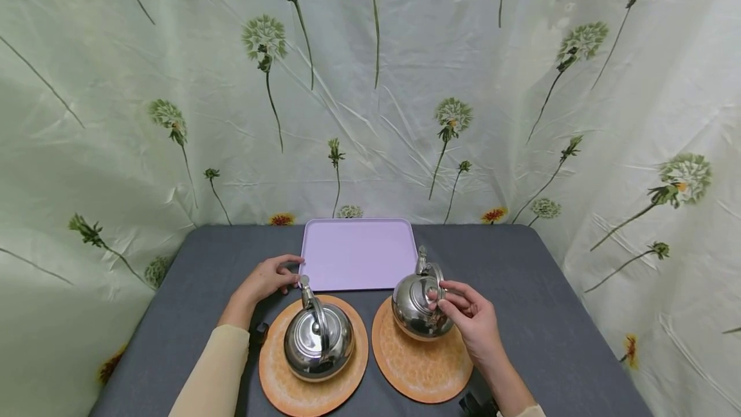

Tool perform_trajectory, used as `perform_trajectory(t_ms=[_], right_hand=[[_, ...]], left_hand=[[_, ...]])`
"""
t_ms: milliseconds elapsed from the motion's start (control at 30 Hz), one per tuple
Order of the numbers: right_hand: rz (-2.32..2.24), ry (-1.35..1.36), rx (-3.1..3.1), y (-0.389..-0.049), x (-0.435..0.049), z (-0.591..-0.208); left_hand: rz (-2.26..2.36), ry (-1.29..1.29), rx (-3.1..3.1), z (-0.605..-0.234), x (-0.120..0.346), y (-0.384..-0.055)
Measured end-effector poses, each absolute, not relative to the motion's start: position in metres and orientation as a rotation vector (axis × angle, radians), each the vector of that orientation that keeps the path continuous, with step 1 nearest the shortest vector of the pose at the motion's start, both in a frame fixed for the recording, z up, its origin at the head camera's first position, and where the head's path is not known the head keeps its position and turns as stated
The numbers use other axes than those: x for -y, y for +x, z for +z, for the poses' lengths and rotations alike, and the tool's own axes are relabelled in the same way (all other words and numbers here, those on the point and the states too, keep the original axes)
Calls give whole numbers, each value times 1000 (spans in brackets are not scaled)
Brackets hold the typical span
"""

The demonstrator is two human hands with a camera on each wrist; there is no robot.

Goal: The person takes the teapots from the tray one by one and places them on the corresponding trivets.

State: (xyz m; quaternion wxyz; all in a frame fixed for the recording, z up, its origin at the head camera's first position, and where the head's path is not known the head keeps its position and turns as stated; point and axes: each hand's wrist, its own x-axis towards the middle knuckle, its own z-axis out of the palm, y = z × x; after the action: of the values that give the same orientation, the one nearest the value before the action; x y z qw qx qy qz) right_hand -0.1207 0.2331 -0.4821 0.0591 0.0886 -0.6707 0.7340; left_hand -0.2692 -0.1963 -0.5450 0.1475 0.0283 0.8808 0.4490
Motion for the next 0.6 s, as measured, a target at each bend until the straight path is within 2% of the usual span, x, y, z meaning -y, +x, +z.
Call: perform_trajectory(t_ms=[600], right_hand=[[2275, 306, 1994, -104, -239, -494]], left_hand=[[1297, 74, -2528, -546, 197, -269]])
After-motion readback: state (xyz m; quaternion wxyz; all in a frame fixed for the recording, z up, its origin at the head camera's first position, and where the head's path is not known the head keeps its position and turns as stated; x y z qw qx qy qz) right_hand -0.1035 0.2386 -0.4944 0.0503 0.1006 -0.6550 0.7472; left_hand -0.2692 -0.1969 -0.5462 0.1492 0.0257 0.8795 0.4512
